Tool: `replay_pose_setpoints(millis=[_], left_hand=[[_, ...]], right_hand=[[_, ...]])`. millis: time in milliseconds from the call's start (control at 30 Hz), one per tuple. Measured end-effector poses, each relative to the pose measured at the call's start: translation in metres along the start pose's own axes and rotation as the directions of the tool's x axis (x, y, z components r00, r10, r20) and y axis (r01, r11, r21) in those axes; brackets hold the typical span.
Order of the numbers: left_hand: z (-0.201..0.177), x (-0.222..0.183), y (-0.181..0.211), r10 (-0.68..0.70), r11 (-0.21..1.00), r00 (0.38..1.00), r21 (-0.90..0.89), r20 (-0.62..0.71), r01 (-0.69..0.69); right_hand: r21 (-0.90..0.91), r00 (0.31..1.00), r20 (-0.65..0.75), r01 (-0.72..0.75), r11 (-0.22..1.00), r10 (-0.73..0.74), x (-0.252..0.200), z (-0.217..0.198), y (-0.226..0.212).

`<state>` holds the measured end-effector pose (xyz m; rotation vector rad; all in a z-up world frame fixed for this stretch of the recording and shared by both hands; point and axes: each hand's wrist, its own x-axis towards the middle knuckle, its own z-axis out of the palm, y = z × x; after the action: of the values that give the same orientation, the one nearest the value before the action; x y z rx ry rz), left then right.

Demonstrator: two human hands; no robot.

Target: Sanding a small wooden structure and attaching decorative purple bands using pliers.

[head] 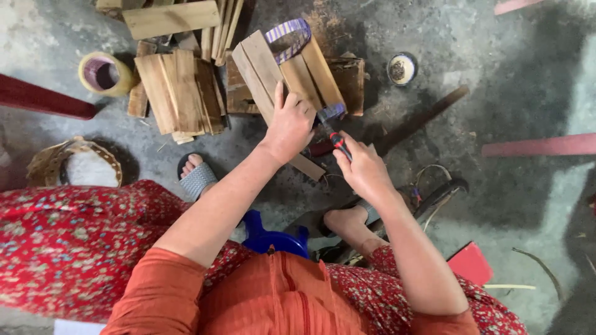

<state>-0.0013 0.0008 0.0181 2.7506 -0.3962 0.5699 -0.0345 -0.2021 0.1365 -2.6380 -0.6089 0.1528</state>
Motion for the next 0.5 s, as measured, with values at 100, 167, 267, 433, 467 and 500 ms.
replay_pose_setpoints(millis=[100, 167, 267, 433, 467, 500], left_hand=[[-0.015, 0.002, 0.003, -0.002, 1.000, 1.000, 0.001, 0.008, 0.002], [-0.015, 0.005, 0.001, -0.003, 1.000, 1.000, 0.030, -0.002, 0.003], [-0.007, 0.004, -0.002, -0.013, 1.000, 0.999, -0.029, -0.046, 0.012], [-0.025, 0.008, -0.015, -0.046, 0.997, 0.989, -0.071, -0.143, 0.036], [-0.036, 0.012, -0.019, -0.041, 0.997, 0.990, -0.075, -0.138, 0.030], [-0.049, 0.017, -0.022, -0.119, 0.975, 0.985, -0.203, -0.124, 0.092]], right_hand=[[0.048, 0.999, -0.011, -0.044, 0.998, 0.044, -0.006, -0.015, -0.011], [0.167, 0.986, -0.168, 0.017, 0.986, 0.011, -0.004, -0.016, -0.017], [0.185, 0.936, -0.351, 0.090, 0.979, -0.020, -0.002, 0.002, -0.011], [0.383, 0.956, 0.051, -0.286, 0.878, 0.289, -0.009, -0.016, -0.017], [0.385, 0.954, 0.051, -0.292, 0.875, 0.296, -0.015, -0.018, -0.016], [0.587, 0.955, 0.016, -0.249, 0.770, 0.297, -0.021, -0.020, -0.015]])
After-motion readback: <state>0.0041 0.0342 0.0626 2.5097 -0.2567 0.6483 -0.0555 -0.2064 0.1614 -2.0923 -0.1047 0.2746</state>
